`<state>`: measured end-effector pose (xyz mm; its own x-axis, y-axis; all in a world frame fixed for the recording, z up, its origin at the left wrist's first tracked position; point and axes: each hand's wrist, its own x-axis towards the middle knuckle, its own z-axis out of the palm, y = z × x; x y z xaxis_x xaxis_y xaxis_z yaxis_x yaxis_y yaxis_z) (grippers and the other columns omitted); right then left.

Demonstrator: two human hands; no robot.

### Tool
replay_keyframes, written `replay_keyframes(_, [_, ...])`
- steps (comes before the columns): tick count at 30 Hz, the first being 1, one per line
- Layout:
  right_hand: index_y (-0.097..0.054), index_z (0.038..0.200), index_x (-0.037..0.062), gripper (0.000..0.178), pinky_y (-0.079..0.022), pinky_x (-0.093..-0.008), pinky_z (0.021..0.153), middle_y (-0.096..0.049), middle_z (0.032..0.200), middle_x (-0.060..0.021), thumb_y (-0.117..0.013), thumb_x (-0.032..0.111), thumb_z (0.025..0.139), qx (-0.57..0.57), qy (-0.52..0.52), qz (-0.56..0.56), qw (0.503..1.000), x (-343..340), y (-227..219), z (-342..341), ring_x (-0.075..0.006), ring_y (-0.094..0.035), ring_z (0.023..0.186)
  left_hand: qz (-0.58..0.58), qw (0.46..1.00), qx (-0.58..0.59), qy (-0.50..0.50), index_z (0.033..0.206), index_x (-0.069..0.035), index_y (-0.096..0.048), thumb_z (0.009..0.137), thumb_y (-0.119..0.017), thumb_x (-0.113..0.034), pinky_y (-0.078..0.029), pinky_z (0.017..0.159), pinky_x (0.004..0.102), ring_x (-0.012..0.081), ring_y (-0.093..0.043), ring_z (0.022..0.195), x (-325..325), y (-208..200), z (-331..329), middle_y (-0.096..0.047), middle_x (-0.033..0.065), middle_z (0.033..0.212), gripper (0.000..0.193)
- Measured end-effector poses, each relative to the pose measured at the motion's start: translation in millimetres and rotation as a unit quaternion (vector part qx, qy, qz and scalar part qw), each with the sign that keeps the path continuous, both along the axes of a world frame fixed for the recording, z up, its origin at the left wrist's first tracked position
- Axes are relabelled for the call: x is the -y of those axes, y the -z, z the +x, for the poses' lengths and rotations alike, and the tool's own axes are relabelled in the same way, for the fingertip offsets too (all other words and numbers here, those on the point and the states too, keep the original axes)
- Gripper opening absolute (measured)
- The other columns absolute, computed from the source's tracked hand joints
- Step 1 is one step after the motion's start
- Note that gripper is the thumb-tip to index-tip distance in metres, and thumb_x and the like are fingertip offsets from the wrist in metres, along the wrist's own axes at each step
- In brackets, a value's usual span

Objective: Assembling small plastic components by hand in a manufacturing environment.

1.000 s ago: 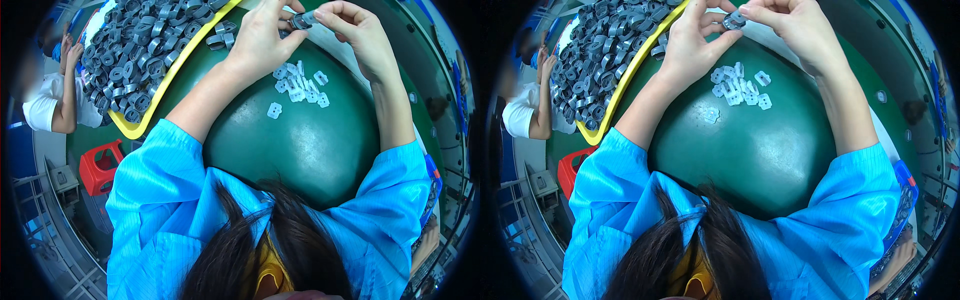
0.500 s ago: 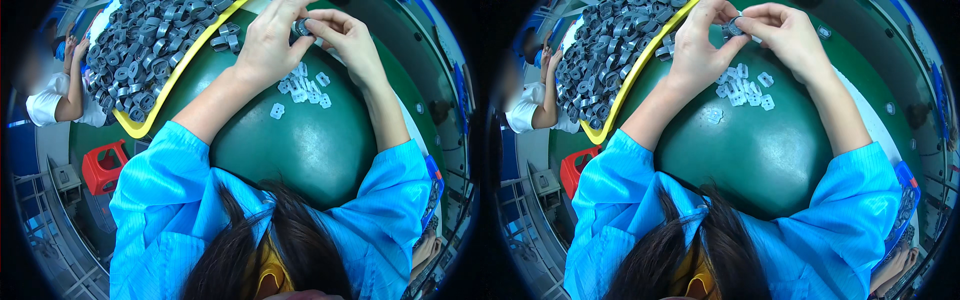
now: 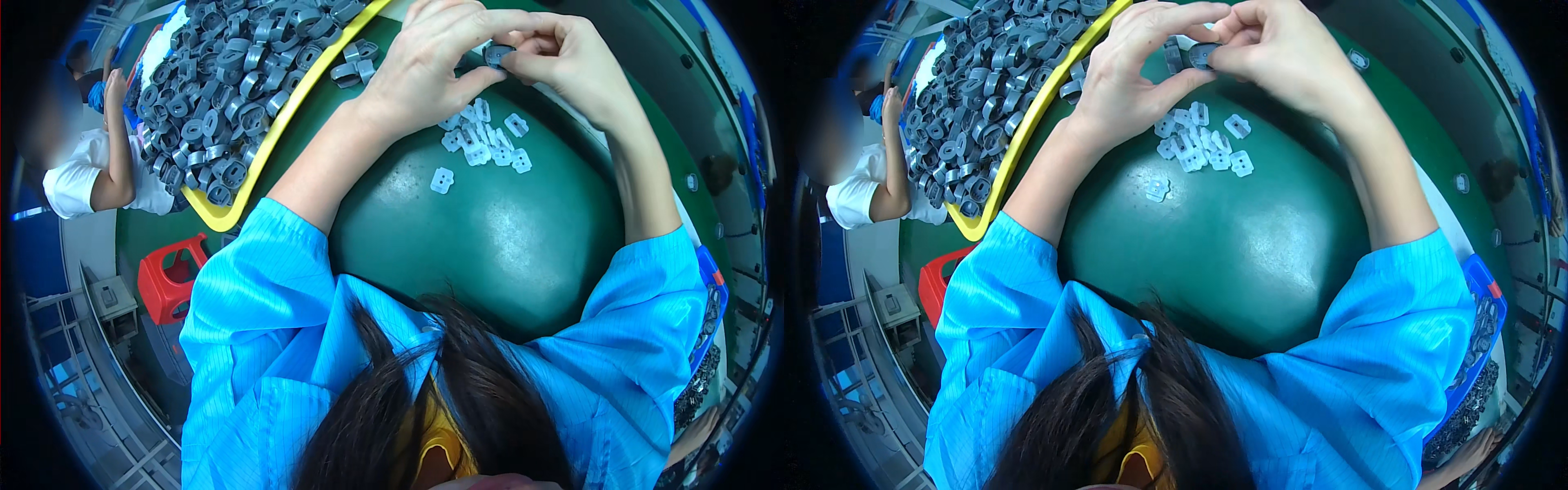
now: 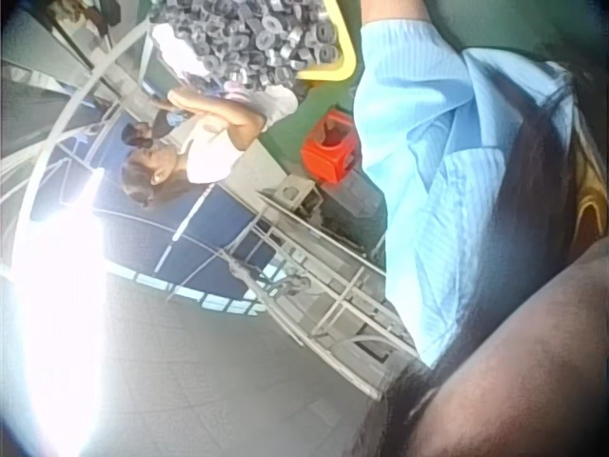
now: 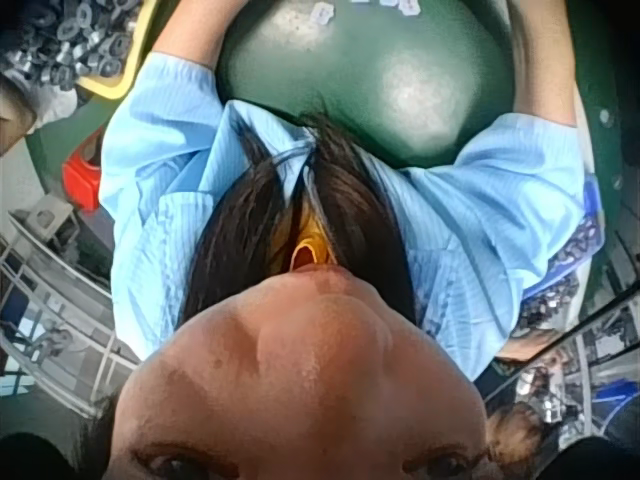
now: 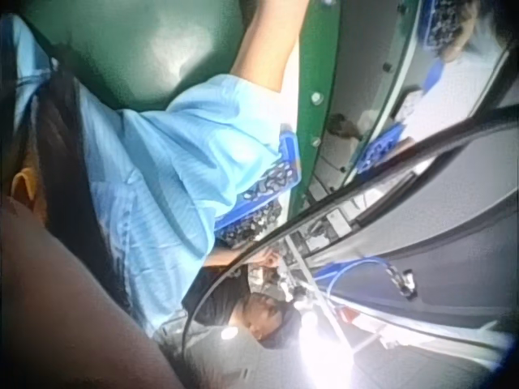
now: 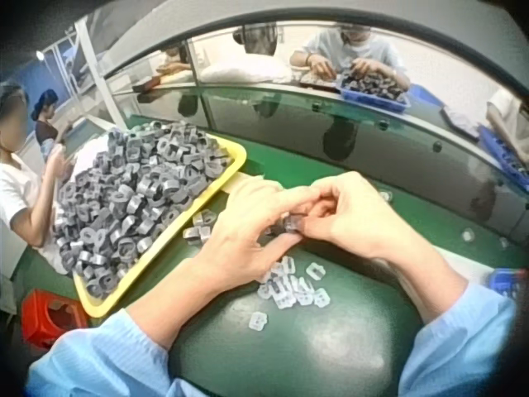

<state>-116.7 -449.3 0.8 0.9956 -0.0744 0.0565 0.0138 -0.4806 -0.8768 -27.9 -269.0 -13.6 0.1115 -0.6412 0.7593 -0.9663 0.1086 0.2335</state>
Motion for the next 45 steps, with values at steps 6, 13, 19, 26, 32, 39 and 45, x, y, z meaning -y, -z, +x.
replay_keyframes(6, [-0.066,0.100,0.0008,0.025,-0.051,-0.0227,0.072,-0.064,0.077,-0.0010,-0.070,0.015,0.080,-0.028,-0.042,0.027,0.998,7,-11,-1,-0.0080,-0.061,0.072,-0.002,0.996,-0.082,0.033,0.125,-0.007,-0.057,0.068,-0.072,0.000,-0.043,0.083,0.0366,0.0285,-0.055,0.088,-7,-9,-4,-0.061,0.0101,0.097,0.059])
replay_keyframes(13, [-0.065,0.100,0.0020,0.023,-0.051,-0.0214,0.075,-0.066,0.084,-0.0020,-0.071,0.016,0.082,-0.091,-0.105,0.063,0.988,16,-13,-1,-0.0079,-0.063,0.077,-0.033,0.995,-0.002,0.089,0.135,-0.008,-0.048,0.070,-0.071,0.001,-0.040,0.092,0.0384,0.0282,-0.056,0.100,7,8,6,-0.062,0.0091,0.112,0.070])
replay_keyframes(19, [-0.067,0.093,0.0011,0.018,-0.040,-0.0228,0.059,-0.057,0.072,0.0039,-0.065,-0.002,0.075,-0.022,-0.105,0.004,0.994,-12,-21,-8,-0.0041,-0.046,0.064,0.058,0.993,-0.035,0.101,0.132,-0.007,-0.050,0.072,-0.065,0.000,-0.039,0.096,0.0410,0.0282,-0.056,0.102,-5,-8,-4,-0.061,0.0117,0.107,0.063])
replay_keyframes(26, [-0.062,0.118,0.0016,0.034,-0.052,-0.0251,0.086,-0.067,0.102,-0.0046,-0.064,0.020,0.090,-0.039,-0.050,0.206,0.977,18,4,-3,-0.0108,-0.064,0.089,0.012,0.998,-0.057,0.031,0.130,-0.005,-0.051,0.071,-0.071,0.000,-0.038,0.097,0.0438,0.0316,-0.055,0.102,-9,-10,0,-0.060,0.0132,0.113,0.062])
replay_keyframes(32, [-0.065,0.110,0.0031,0.030,-0.051,-0.0255,0.083,-0.066,0.096,-0.0031,-0.069,0.017,0.084,-0.018,-0.008,0.168,0.986,8,-2,-5,-0.0097,-0.062,0.085,-0.110,0.989,0.051,0.082,0.130,-0.005,-0.051,0.071,-0.072,0.000,-0.038,0.098,0.0456,0.0324,-0.053,0.104,12,19,21,-0.059,0.0137,0.113,0.063])
replay_keyframes(39, [-0.061,0.086,0.0008,0.012,-0.042,-0.0192,0.061,-0.059,0.076,0.0015,-0.059,-0.004,0.076,0.105,0.089,-0.100,0.985,-35,-16,-7,-0.0040,-0.051,0.069,-0.003,0.997,0.072,-0.009,0.125,-0.005,-0.054,0.068,-0.070,0.004,-0.041,0.095,0.0452,0.0319,-0.057,0.095,-7,-9,-3,-0.061,0.0129,0.102,0.061])
replay_keyframes(45, [-0.061,0.109,0.0013,0.028,-0.049,-0.0261,0.085,-0.064,0.106,-0.0060,-0.065,0.005,0.081,-0.013,0.003,0.450,0.893,-17,-8,-3,-0.0129,-0.061,0.093,-0.120,0.991,-0.068,0.002,0.124,-0.004,-0.053,0.068,-0.076,0.000,-0.044,0.095,0.0406,0.0313,-0.058,0.105,0,-7,-15,-0.061,0.0131,0.112,0.061])
